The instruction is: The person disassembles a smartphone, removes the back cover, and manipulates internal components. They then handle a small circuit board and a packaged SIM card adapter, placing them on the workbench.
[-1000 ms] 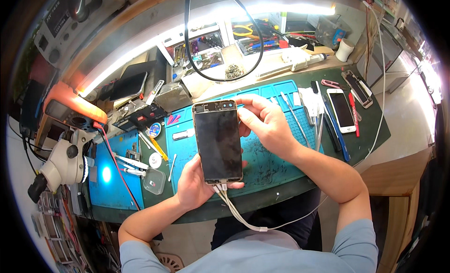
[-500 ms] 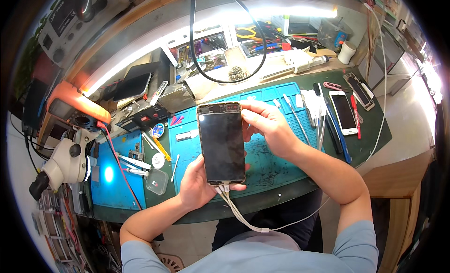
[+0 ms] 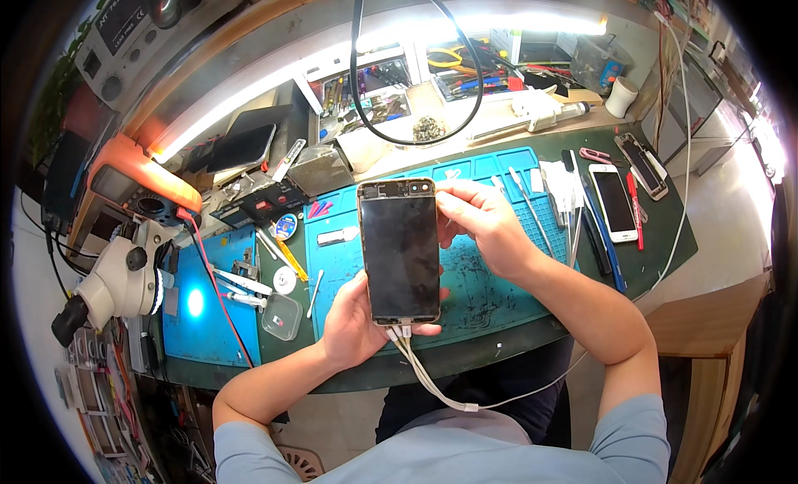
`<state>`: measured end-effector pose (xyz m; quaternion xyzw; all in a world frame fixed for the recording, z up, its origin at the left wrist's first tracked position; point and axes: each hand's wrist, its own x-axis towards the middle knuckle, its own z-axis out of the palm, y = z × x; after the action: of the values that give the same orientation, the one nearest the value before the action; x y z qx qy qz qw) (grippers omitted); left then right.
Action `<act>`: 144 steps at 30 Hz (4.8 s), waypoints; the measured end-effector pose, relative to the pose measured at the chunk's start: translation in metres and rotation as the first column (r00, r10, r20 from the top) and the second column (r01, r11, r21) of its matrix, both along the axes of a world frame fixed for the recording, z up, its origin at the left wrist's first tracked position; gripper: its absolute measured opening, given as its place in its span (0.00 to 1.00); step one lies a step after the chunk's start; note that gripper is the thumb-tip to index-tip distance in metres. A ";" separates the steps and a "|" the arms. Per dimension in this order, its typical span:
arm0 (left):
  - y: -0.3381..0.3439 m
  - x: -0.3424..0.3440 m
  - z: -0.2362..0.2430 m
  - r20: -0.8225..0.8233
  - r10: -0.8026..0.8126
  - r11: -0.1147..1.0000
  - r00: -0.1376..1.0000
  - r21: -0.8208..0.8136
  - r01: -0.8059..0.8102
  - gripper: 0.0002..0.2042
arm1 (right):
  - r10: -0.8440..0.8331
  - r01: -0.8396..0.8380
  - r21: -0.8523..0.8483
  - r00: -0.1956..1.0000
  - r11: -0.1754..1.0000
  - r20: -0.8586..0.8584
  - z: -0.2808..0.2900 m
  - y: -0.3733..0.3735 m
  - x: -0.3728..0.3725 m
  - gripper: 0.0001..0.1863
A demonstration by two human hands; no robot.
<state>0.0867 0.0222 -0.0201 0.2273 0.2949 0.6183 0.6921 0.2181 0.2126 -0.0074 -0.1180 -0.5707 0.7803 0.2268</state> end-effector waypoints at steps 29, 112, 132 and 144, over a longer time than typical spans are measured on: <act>-0.001 0.002 0.006 0.007 0.031 0.998 1.000 -0.054 -0.030 0.32 | -0.018 0.017 0.054 0.999 0.998 0.033 -0.001 0.001 -0.002 0.13; -0.004 0.004 0.003 0.091 0.010 0.999 0.996 0.046 -0.014 0.28 | 0.183 -0.183 0.007 0.982 0.983 -0.043 0.000 0.013 -0.003 0.27; -0.002 0.003 0.001 0.102 0.010 1.000 0.995 0.024 -0.012 0.30 | 0.153 -0.154 -0.003 0.987 0.988 -0.048 0.002 0.010 -0.004 0.26; -0.002 0.001 0.000 0.104 -0.001 1.000 0.995 0.028 -0.002 0.31 | 0.129 -0.129 0.001 0.992 0.992 0.013 0.002 0.010 -0.004 0.27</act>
<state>0.0878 0.0198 -0.0197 0.2042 0.2499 0.6336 0.7031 0.2139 0.2222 -0.0057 -0.0858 -0.5793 0.7921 0.1723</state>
